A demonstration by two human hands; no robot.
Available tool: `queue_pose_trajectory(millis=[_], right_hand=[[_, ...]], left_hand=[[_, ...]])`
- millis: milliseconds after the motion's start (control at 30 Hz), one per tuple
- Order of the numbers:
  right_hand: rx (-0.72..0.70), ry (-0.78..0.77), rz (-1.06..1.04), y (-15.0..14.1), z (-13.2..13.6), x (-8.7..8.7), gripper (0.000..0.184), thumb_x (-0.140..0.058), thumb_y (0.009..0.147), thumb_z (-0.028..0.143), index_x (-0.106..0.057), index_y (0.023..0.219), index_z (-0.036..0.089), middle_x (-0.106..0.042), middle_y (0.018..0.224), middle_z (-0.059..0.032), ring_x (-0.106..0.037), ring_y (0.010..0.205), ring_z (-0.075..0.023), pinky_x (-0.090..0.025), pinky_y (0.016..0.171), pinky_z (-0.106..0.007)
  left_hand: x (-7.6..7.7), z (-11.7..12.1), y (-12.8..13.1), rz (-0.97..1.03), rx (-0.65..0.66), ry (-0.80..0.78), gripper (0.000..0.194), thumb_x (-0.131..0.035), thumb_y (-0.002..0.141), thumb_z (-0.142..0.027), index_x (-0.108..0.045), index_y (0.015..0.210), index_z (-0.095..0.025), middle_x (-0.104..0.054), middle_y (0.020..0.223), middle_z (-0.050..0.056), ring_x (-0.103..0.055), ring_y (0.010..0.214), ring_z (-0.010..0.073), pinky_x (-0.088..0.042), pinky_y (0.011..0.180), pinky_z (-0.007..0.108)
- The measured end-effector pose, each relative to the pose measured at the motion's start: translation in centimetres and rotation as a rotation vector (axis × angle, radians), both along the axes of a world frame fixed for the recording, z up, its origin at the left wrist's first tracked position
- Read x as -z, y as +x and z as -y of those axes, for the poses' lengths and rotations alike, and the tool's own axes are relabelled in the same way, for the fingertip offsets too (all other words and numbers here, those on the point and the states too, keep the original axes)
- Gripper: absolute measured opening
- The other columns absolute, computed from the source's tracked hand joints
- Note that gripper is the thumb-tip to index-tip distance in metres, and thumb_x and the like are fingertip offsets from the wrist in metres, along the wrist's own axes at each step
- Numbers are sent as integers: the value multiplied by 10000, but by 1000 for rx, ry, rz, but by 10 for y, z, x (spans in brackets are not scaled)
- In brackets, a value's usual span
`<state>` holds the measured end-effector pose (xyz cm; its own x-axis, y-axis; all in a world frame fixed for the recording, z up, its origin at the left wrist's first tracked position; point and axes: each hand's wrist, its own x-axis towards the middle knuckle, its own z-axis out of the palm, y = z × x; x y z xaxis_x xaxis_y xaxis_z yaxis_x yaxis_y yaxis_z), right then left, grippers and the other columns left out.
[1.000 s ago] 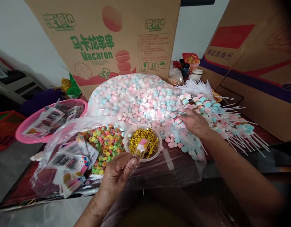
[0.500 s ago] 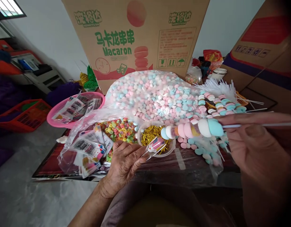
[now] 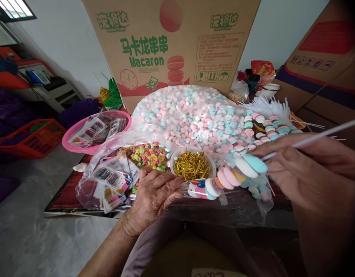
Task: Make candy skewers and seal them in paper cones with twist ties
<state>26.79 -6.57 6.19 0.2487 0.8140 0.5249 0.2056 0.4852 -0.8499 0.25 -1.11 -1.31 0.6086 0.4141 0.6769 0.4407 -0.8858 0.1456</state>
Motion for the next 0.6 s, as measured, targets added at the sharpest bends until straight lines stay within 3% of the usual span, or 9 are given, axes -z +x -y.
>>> queue_pose_trajectory(millis=[100, 400, 533, 600], right_hand=[[-63, 19, -105, -6, -8, 0, 196, -564, 846, 139, -713, 817, 262, -666, 820, -22, -643, 779, -178, -548, 669, -340], [-92, -77, 98, 4, -11, -6, 172, -593, 838, 185, -720, 770, 279, -654, 740, -19, -574, 572, -129, -446, 434, -248], [-256, -57, 96, 4, -16, -4, 127, -621, 826, 234, -725, 810, 305, -659, 740, -15, -606, 618, -162, -477, 473, -291], [-214, 51, 27, 0, -17, -1, 124, -617, 832, 245, -725, 831, 305, -665, 764, -16, -618, 680, -174, -508, 557, -324]], left_hand=[[1, -1, 3, 30, 55, -34, 225, -535, 897, -282, -606, 1085, -182, -712, 942, 64, -577, 805, 174, -355, 807, 372], [3, -5, -1, 43, 186, -212, 254, -499, 912, -275, -592, 1132, -187, -710, 958, 71, -598, 813, 172, -357, 821, 371], [-3, -3, 1, 61, 284, -356, 266, -479, 922, -278, -607, 1143, -204, -714, 955, 60, -614, 826, 165, -356, 826, 346], [-4, 0, 3, 77, 307, -423, 271, -469, 925, -293, -625, 1130, -210, -714, 932, 62, -616, 830, 168, -370, 821, 334]])
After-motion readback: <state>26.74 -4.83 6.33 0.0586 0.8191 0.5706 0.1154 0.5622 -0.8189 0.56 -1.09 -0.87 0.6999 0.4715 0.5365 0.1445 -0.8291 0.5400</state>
